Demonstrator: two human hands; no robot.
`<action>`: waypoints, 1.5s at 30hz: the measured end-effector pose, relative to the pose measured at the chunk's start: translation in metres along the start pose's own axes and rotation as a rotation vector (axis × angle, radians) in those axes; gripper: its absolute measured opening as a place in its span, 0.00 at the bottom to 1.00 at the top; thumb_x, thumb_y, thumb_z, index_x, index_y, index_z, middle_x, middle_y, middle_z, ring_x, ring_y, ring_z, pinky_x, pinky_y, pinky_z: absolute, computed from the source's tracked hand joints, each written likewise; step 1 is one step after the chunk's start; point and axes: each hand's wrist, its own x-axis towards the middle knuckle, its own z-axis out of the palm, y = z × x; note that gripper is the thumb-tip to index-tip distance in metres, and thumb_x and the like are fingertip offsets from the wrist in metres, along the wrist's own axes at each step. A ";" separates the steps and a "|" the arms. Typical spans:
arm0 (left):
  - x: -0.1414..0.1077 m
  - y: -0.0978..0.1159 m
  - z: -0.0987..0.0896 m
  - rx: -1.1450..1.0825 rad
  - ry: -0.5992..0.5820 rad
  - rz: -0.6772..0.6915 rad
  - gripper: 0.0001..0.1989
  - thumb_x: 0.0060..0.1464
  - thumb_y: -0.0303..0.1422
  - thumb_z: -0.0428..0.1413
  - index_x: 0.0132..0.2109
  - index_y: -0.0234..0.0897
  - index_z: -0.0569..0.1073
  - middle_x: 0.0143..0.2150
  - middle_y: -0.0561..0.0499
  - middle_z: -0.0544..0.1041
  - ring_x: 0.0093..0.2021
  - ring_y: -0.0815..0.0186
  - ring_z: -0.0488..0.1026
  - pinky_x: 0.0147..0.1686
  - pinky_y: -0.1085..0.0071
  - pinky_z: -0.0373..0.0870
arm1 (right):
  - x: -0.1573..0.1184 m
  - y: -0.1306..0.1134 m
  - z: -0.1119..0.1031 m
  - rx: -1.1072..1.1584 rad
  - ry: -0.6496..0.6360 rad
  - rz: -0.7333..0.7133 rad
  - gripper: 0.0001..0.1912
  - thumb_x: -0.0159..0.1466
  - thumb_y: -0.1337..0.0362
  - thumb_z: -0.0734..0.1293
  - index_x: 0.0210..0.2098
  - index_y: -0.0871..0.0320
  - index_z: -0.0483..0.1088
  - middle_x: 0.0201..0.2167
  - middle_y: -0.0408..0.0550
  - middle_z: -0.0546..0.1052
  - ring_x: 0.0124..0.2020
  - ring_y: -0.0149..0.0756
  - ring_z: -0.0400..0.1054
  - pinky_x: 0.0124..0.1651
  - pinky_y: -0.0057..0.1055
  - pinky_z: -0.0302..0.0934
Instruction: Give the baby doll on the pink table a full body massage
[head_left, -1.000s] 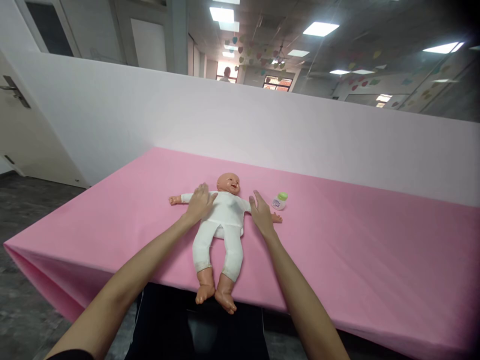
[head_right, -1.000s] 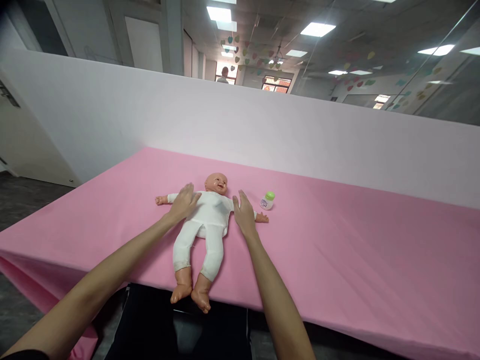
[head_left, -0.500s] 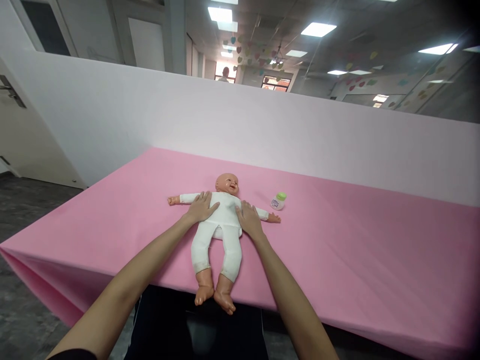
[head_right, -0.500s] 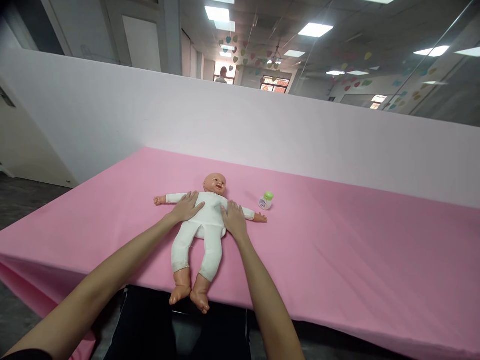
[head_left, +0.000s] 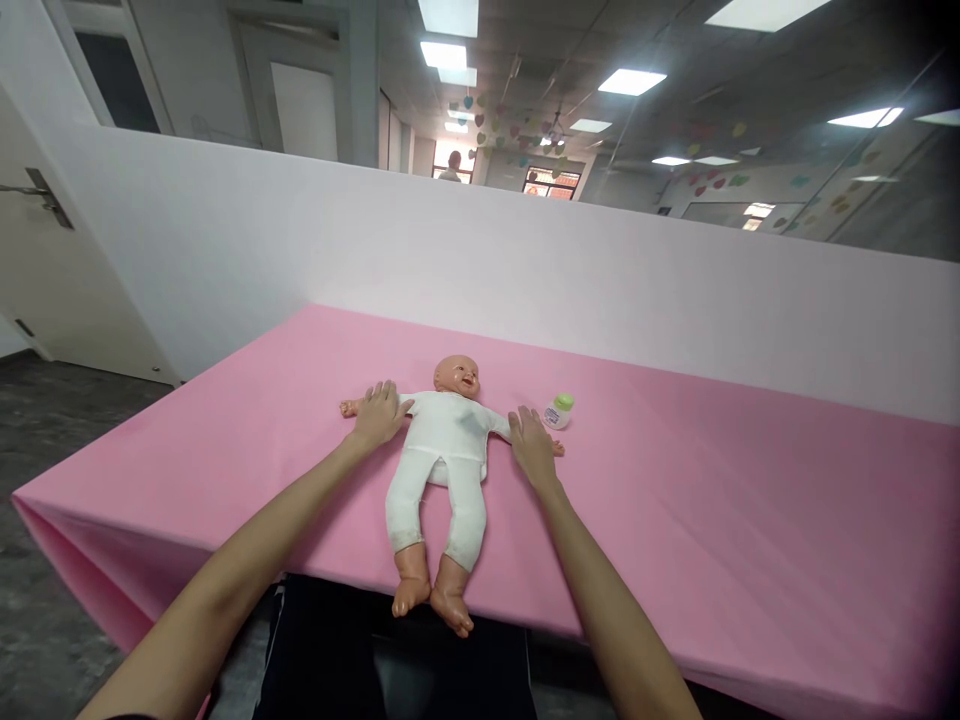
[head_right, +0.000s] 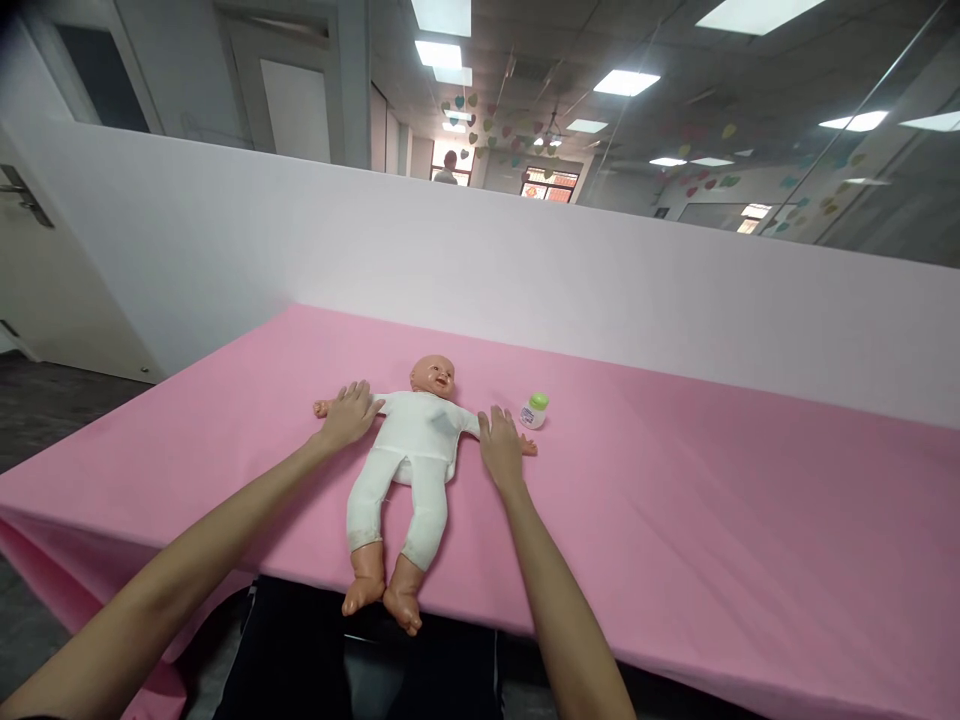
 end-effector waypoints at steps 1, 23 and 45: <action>0.001 0.011 -0.004 -0.092 0.014 -0.011 0.35 0.72 0.47 0.36 0.70 0.22 0.61 0.73 0.29 0.60 0.75 0.44 0.54 0.72 0.50 0.47 | 0.001 -0.011 -0.001 0.100 0.012 -0.018 0.35 0.75 0.44 0.49 0.64 0.62 0.69 0.67 0.63 0.70 0.70 0.54 0.60 0.70 0.57 0.53; 0.002 0.031 0.031 -0.176 -0.205 0.023 0.39 0.72 0.51 0.35 0.75 0.24 0.54 0.77 0.32 0.52 0.78 0.50 0.46 0.74 0.49 0.40 | -0.008 -0.007 0.044 -0.208 -0.298 -0.148 0.35 0.77 0.50 0.48 0.72 0.69 0.57 0.72 0.64 0.61 0.74 0.51 0.52 0.75 0.50 0.40; -0.014 -0.059 0.017 0.121 0.140 0.003 0.29 0.69 0.46 0.47 0.67 0.31 0.69 0.66 0.30 0.71 0.66 0.41 0.66 0.67 0.44 0.52 | -0.008 0.053 -0.011 -0.465 -0.233 -0.042 0.27 0.77 0.54 0.55 0.67 0.64 0.63 0.63 0.64 0.72 0.64 0.51 0.63 0.64 0.45 0.52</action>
